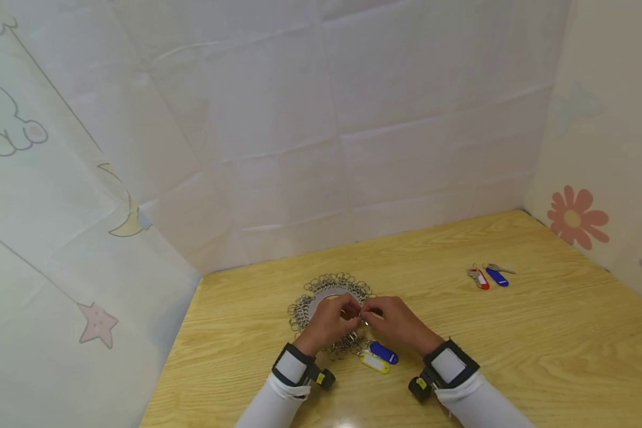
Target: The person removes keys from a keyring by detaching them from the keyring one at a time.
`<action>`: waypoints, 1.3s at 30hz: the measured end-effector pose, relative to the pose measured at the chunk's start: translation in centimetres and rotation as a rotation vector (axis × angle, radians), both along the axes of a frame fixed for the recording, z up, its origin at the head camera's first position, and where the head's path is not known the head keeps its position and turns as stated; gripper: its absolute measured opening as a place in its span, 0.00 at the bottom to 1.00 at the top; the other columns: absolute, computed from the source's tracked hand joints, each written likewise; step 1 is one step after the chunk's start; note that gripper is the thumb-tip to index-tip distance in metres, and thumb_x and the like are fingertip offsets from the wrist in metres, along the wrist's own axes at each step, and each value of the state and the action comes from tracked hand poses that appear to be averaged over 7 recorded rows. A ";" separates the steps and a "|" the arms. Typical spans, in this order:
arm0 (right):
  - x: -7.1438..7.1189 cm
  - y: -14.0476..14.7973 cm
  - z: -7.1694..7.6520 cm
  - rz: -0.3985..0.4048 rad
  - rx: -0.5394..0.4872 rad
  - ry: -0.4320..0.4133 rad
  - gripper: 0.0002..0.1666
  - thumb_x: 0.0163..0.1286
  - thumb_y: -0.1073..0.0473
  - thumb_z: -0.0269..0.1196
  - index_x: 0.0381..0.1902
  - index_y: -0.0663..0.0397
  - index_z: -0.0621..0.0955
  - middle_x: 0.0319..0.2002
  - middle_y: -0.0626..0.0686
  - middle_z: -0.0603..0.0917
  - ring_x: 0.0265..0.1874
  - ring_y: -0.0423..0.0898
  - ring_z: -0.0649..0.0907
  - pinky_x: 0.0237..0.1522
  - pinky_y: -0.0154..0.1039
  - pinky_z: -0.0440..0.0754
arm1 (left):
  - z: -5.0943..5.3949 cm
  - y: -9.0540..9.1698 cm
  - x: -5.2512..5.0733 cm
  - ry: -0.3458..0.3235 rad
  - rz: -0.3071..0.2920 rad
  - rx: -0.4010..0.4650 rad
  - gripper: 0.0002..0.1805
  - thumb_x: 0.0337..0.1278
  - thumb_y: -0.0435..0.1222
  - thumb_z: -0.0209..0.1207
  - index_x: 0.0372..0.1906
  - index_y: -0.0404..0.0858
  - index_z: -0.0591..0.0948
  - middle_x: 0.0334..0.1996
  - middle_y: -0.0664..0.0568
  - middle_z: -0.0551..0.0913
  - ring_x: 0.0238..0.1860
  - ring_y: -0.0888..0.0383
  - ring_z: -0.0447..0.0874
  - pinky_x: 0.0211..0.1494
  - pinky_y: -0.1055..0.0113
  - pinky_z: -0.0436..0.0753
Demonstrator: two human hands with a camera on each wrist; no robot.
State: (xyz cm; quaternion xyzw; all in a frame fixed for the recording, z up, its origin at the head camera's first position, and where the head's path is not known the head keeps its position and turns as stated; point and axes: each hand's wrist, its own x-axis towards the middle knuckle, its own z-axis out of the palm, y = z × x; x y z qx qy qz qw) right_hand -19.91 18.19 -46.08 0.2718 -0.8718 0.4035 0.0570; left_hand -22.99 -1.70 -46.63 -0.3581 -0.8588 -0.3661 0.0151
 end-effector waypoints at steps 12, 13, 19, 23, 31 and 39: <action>0.0 -0.1 0.0 -0.017 -0.026 -0.050 0.07 0.72 0.59 0.59 0.35 0.47 0.83 0.31 0.48 0.83 0.28 0.36 0.78 0.30 0.34 0.77 | 0.1 0.0 0.2 -0.005 -0.001 -0.011 0.07 0.61 0.37 0.64 0.42 0.46 0.80 0.35 0.60 0.82 0.35 0.72 0.78 0.38 0.78 0.77; 0.0 -0.1 0.0 -0.014 -0.028 -0.055 0.07 0.73 0.59 0.58 0.35 0.47 0.83 0.31 0.48 0.83 0.28 0.36 0.78 0.30 0.34 0.77 | 0.1 0.0 0.2 -0.006 -0.001 -0.011 0.07 0.61 0.37 0.64 0.42 0.46 0.79 0.35 0.61 0.82 0.35 0.72 0.77 0.38 0.79 0.76; 0.2 -0.2 0.4 0.002 -0.067 -0.119 0.08 0.73 0.60 0.57 0.36 0.51 0.83 0.33 0.49 0.83 0.30 0.39 0.80 0.32 0.35 0.78 | 0.2 0.0 0.4 -0.007 -0.004 -0.012 0.07 0.60 0.36 0.64 0.42 0.46 0.79 0.34 0.61 0.82 0.35 0.71 0.78 0.38 0.79 0.76; -0.1 0.1 -0.2 -0.011 -0.073 -0.154 0.08 0.74 0.58 0.57 0.37 0.49 0.83 0.34 0.48 0.83 0.31 0.39 0.80 0.33 0.35 0.78 | 0.2 0.1 0.4 0.007 -0.004 -0.017 0.07 0.60 0.36 0.64 0.41 0.45 0.80 0.34 0.60 0.82 0.34 0.70 0.78 0.37 0.80 0.76; -0.2 0.1 -0.1 0.010 -0.128 -0.203 0.10 0.74 0.59 0.56 0.37 0.55 0.83 0.36 0.50 0.83 0.35 0.47 0.81 0.36 0.36 0.79 | 0.2 0.2 0.3 0.022 -0.014 -0.007 0.07 0.59 0.35 0.65 0.40 0.44 0.80 0.33 0.60 0.82 0.34 0.69 0.79 0.37 0.80 0.76; -0.2 0.1 -0.2 0.008 -0.152 -0.224 0.12 0.75 0.61 0.55 0.35 0.58 0.83 0.36 0.52 0.84 0.36 0.53 0.82 0.37 0.36 0.79 | 0.2 0.2 0.3 0.039 -0.025 -0.016 0.07 0.58 0.36 0.66 0.41 0.45 0.80 0.34 0.59 0.83 0.34 0.70 0.79 0.37 0.81 0.75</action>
